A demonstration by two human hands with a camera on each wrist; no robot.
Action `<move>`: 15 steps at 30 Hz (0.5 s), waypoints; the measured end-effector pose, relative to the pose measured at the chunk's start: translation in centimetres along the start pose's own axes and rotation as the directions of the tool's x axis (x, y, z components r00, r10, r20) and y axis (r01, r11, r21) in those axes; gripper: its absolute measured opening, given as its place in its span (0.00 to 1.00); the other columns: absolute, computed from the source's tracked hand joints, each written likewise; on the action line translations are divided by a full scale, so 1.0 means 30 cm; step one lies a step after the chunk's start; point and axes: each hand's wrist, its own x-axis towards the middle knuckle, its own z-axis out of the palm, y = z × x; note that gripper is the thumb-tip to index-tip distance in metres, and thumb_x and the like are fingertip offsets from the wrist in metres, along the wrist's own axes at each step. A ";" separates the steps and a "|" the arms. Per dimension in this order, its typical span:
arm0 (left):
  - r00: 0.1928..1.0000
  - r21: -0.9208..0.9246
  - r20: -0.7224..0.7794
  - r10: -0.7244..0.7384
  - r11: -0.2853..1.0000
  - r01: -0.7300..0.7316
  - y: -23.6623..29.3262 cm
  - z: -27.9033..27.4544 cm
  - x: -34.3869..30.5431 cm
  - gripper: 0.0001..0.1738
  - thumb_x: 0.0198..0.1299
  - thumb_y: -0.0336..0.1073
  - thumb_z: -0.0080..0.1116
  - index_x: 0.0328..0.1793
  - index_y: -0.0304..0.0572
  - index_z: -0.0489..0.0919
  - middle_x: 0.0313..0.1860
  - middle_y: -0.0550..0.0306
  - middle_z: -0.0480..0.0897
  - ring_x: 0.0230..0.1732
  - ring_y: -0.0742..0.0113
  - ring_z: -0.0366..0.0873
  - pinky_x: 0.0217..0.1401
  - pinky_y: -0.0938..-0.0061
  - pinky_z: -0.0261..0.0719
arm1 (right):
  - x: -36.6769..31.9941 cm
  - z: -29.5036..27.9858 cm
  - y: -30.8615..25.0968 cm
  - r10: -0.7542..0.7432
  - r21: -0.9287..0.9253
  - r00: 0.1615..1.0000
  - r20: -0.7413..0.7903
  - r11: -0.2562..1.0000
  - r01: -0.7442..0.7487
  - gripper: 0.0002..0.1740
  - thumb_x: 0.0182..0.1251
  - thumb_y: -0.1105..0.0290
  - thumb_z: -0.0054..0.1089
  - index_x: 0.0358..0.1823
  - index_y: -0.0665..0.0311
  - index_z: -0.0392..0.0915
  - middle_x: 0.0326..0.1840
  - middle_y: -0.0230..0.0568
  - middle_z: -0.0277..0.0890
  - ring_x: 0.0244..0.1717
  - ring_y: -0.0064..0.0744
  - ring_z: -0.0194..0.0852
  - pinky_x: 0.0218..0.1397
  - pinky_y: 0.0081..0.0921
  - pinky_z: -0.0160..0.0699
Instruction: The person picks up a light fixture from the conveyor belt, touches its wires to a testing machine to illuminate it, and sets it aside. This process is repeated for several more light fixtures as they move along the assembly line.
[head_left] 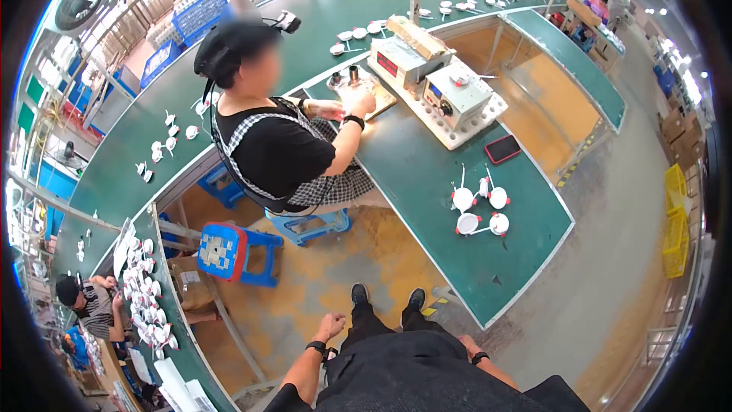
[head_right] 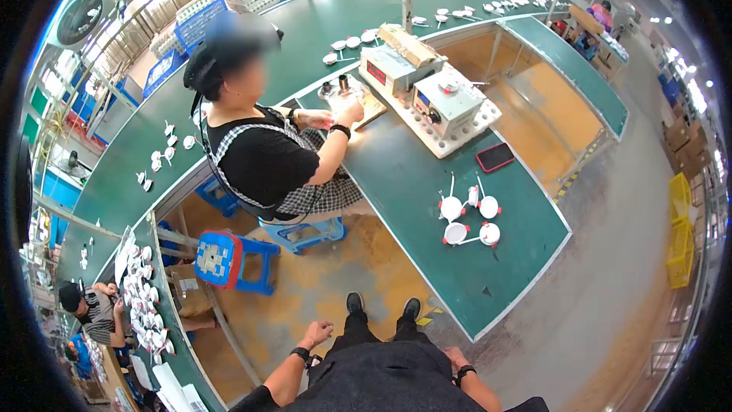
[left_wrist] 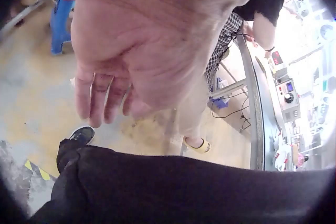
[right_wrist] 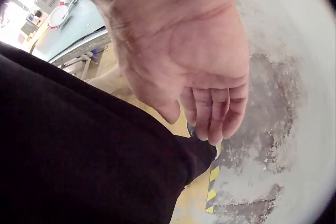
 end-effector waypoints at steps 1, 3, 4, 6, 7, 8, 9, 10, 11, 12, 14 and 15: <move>1.000 -0.016 -0.005 0.007 1.000 -0.007 -0.042 -0.009 0.036 0.23 0.64 0.40 0.56 0.58 0.31 0.84 0.43 0.40 0.89 0.39 0.58 0.90 0.48 0.66 0.86 | -0.005 0.013 -0.034 0.025 0.022 1.000 -0.003 0.999 -0.025 0.19 0.68 0.62 0.67 0.47 0.75 0.86 0.39 0.35 0.86 0.42 0.25 0.77 0.47 0.32 0.78; 1.000 -0.065 -0.006 0.017 0.998 -0.017 -0.129 0.007 0.087 0.22 0.61 0.42 0.56 0.54 0.35 0.87 0.42 0.38 0.89 0.39 0.53 0.91 0.52 0.63 0.85 | -0.024 0.047 -0.071 0.021 0.015 1.000 -0.020 1.000 -0.021 0.20 0.67 0.61 0.68 0.47 0.76 0.85 0.40 0.38 0.86 0.43 0.26 0.78 0.48 0.32 0.78; 1.000 -0.118 -0.026 0.016 0.993 -0.019 -0.165 -0.001 0.099 0.22 0.60 0.43 0.57 0.53 0.37 0.87 0.40 0.38 0.89 0.38 0.53 0.91 0.52 0.63 0.86 | -0.006 0.079 -0.071 -0.012 -0.022 0.999 -0.034 1.000 0.011 0.21 0.66 0.60 0.68 0.47 0.76 0.85 0.41 0.41 0.87 0.43 0.28 0.80 0.48 0.33 0.79; 0.997 -0.106 -0.005 -0.080 0.991 0.079 -0.222 -0.042 0.121 0.21 0.59 0.42 0.57 0.52 0.37 0.88 0.37 0.38 0.89 0.38 0.52 0.90 0.49 0.63 0.86 | -0.001 0.101 -0.117 -0.097 -0.076 0.994 -0.043 0.993 0.094 0.23 0.66 0.60 0.68 0.49 0.76 0.85 0.41 0.44 0.88 0.42 0.29 0.82 0.48 0.33 0.80; 0.997 -0.108 -0.010 -0.080 0.991 0.079 -0.269 -0.057 0.137 0.21 0.58 0.41 0.57 0.50 0.36 0.88 0.36 0.38 0.89 0.37 0.52 0.90 0.48 0.63 0.86 | -0.012 0.124 -0.142 -0.145 -0.081 0.989 -0.038 0.987 0.142 0.22 0.66 0.60 0.68 0.50 0.76 0.84 0.40 0.43 0.88 0.42 0.28 0.82 0.48 0.33 0.80; 0.996 -0.098 -0.014 -0.084 0.992 0.082 -0.312 -0.067 0.140 0.20 0.57 0.41 0.57 0.49 0.35 0.88 0.34 0.38 0.89 0.36 0.51 0.90 0.46 0.64 0.86 | -0.034 0.150 -0.158 -0.190 -0.074 0.981 -0.029 0.979 0.188 0.22 0.66 0.61 0.68 0.50 0.76 0.84 0.40 0.41 0.88 0.41 0.28 0.82 0.47 0.33 0.80; 0.995 -0.115 0.006 -0.100 0.988 0.100 -0.339 -0.076 0.136 0.20 0.57 0.40 0.57 0.48 0.35 0.88 0.34 0.38 0.88 0.36 0.51 0.90 0.46 0.64 0.86 | -0.061 0.170 -0.183 -0.162 0.014 0.986 -0.026 0.987 0.163 0.22 0.66 0.62 0.68 0.50 0.75 0.84 0.40 0.40 0.88 0.42 0.28 0.82 0.48 0.33 0.80; 0.993 -0.123 0.021 -0.114 0.986 0.116 -0.363 -0.100 0.138 0.19 0.57 0.39 0.57 0.47 0.34 0.88 0.33 0.38 0.88 0.35 0.51 0.90 0.45 0.64 0.86 | -0.073 0.190 -0.218 -0.141 0.109 0.990 -0.020 0.984 0.142 0.21 0.66 0.63 0.68 0.50 0.75 0.84 0.40 0.39 0.87 0.42 0.29 0.82 0.48 0.33 0.80; 0.991 -0.127 0.032 -0.127 0.983 0.130 -0.386 -0.131 0.142 0.19 0.56 0.39 0.57 0.46 0.33 0.89 0.33 0.37 0.88 0.34 0.51 0.90 0.44 0.64 0.86 | -0.086 0.220 -0.253 -0.124 0.208 0.992 -0.012 0.970 0.124 0.20 0.66 0.64 0.67 0.50 0.75 0.84 0.40 0.38 0.87 0.42 0.30 0.82 0.49 0.33 0.80; 0.991 -0.115 0.048 -0.123 0.985 0.128 -0.410 -0.153 0.150 0.18 0.57 0.36 0.57 0.48 0.32 0.88 0.32 0.41 0.88 0.32 0.54 0.88 0.39 0.64 0.86 | -0.089 0.239 -0.263 -0.097 0.149 0.995 0.034 0.985 0.091 0.16 0.70 0.65 0.63 0.51 0.71 0.82 0.42 0.37 0.86 0.44 0.22 0.76 0.49 0.33 0.77; 0.992 -0.110 0.064 -0.112 0.987 0.119 -0.436 -0.167 0.183 0.18 0.59 0.32 0.58 0.51 0.29 0.86 0.31 0.49 0.87 0.27 0.60 0.86 0.31 0.66 0.85 | -0.146 0.272 -0.385 -0.073 -0.041 0.997 -0.023 0.997 0.072 0.16 0.70 0.66 0.62 0.51 0.72 0.82 0.42 0.41 0.87 0.45 0.24 0.77 0.50 0.34 0.76; 0.991 -0.139 0.064 -0.118 0.982 0.126 -0.434 -0.185 0.183 0.17 0.59 0.32 0.58 0.51 0.29 0.86 0.31 0.50 0.87 0.26 0.60 0.86 0.30 0.66 0.85 | -0.174 0.280 -0.436 -0.067 -0.139 0.996 -0.052 0.989 0.059 0.16 0.71 0.66 0.61 0.51 0.72 0.82 0.43 0.43 0.87 0.46 0.25 0.77 0.51 0.35 0.76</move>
